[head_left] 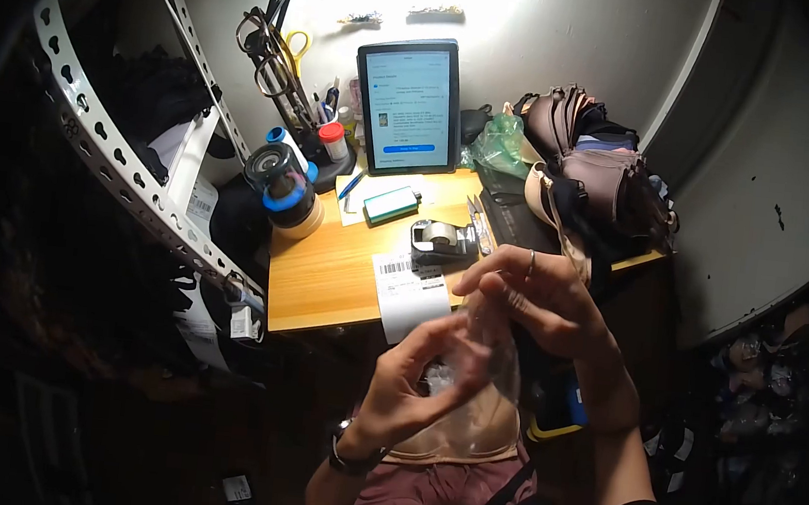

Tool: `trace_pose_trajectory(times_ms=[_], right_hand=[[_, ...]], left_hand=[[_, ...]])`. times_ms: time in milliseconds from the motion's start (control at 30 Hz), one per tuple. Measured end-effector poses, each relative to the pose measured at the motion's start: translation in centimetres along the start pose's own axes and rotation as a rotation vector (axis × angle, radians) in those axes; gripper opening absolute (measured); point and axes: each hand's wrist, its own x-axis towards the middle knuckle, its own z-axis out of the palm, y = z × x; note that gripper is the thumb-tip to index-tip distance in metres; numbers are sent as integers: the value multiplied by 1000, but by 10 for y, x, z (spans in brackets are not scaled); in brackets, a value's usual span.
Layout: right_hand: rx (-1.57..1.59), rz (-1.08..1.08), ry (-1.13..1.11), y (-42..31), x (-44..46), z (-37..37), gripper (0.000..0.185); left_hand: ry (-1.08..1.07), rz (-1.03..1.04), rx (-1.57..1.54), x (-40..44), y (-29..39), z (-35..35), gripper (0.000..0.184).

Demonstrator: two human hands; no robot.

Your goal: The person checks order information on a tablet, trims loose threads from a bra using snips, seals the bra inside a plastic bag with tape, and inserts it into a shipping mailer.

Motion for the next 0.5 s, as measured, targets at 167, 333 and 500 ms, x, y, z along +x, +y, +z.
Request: trace_pose_trajectory(times_ms=[167, 333, 500], right_hand=[[-95, -51, 330, 29, -15, 4, 26], [-546, -120, 337, 58, -47, 39, 50], [-260, -6, 418, 81, -45, 55, 61]], left_hand=[[280, -151, -49, -10, -2, -3, 14], [508, -43, 78, -11, -17, 0, 26], [389, -77, -55, -16, -20, 3, 29]])
